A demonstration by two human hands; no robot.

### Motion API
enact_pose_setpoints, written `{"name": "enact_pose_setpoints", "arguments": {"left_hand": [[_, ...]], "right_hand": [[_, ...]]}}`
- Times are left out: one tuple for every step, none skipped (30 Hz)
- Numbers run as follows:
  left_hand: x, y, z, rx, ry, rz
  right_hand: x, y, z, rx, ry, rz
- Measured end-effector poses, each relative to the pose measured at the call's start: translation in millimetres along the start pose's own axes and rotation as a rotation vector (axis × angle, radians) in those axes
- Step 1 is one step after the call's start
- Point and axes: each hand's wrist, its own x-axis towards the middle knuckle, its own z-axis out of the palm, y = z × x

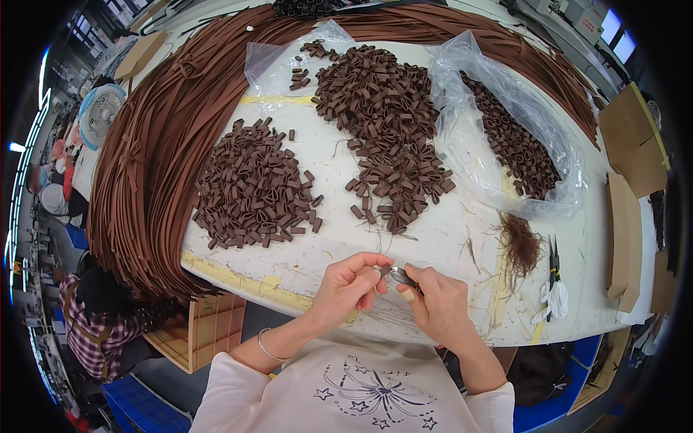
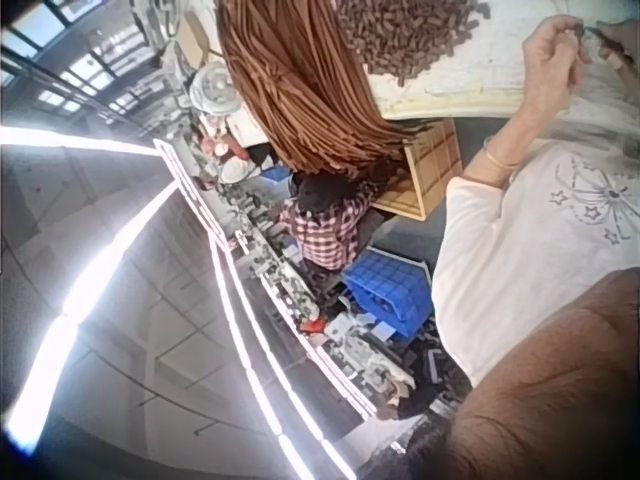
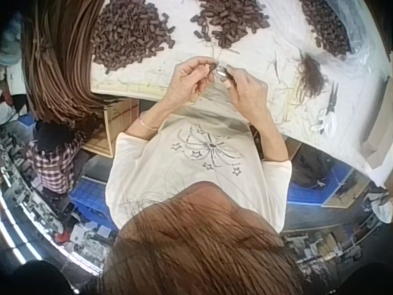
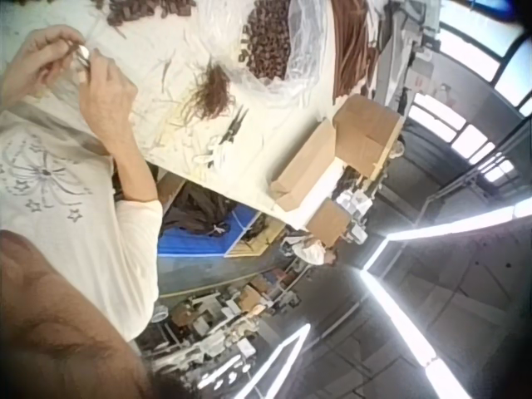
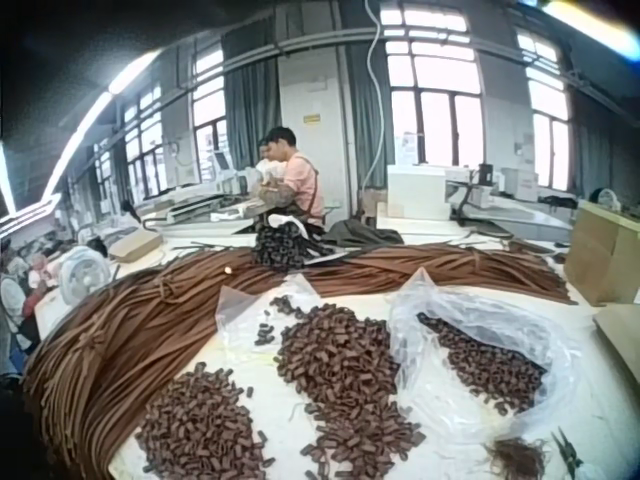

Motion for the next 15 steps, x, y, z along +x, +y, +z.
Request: {"name": "enact_pose_setpoints", "arguments": {"left_hand": [[-0.1, 0.6, 0.5, 0.009, 0.001, 0.001], [-0.1, 1.3, 1.1, 0.018, 0.003, 0.002], [-0.2, 1.6, 1.5, 0.027, 0.005, 0.003], [-0.2, 1.6, 1.1, 0.033, 0.004, 0.005], [-0.1, 1.3, 0.3, 0.039, 0.003, 0.007], [-0.2, 1.3, -0.1, 0.045, 0.002, 0.009], [-0.3, 1.5, -0.1, 0.041, 0.005, 0.005], [-0.4, 1.9, 0.0, 0.038, 0.008, 0.0], [-0.4, 2.2, 0.2, 0.034, 0.01, -0.005], [-0.5, 2.5, 0.6, 0.028, 0.009, -0.004], [-0.6, 2.8, 1.1, 0.023, 0.008, -0.003], [-0.6, 2.9, 1.5, 0.017, 0.007, -0.002], [-0.6, 2.7, 1.4, 0.027, 0.009, -0.004], [-0.7, 2.5, 1.3, 0.038, 0.011, -0.005], [-0.7, 2.3, 1.3, 0.048, 0.013, -0.006]], "right_hand": [[0.0, 0.0, 0.4, -0.003, 0.001, -0.001], [-0.2, 0.3, 1.2, -0.007, 0.001, -0.002], [-0.3, 0.5, 1.4, -0.01, 0.002, -0.004], [-0.3, 0.6, 1.2, -0.009, 0.006, 0.0], [-0.3, 1.0, 0.6, -0.007, 0.01, 0.003], [-0.4, 1.2, 0.1, -0.006, 0.014, 0.007], [-0.7, 1.4, -0.2, -0.007, 0.012, 0.008], [-1.2, 1.5, -0.4, -0.009, 0.01, 0.008], [-1.4, 1.5, -0.6, -0.011, 0.008, 0.009], [-1.4, 1.3, -0.6, -0.011, 0.007, 0.009], [-1.2, 1.1, -0.5, -0.011, 0.007, 0.009], [-1.3, 0.9, -0.5, -0.01, 0.006, 0.009], [-1.7, 1.4, -0.1, -0.007, 0.01, 0.004], [-2.3, 2.0, 0.4, -0.004, 0.014, 0.0], [-2.7, 2.6, 0.9, 0.0, 0.018, -0.005]]}}
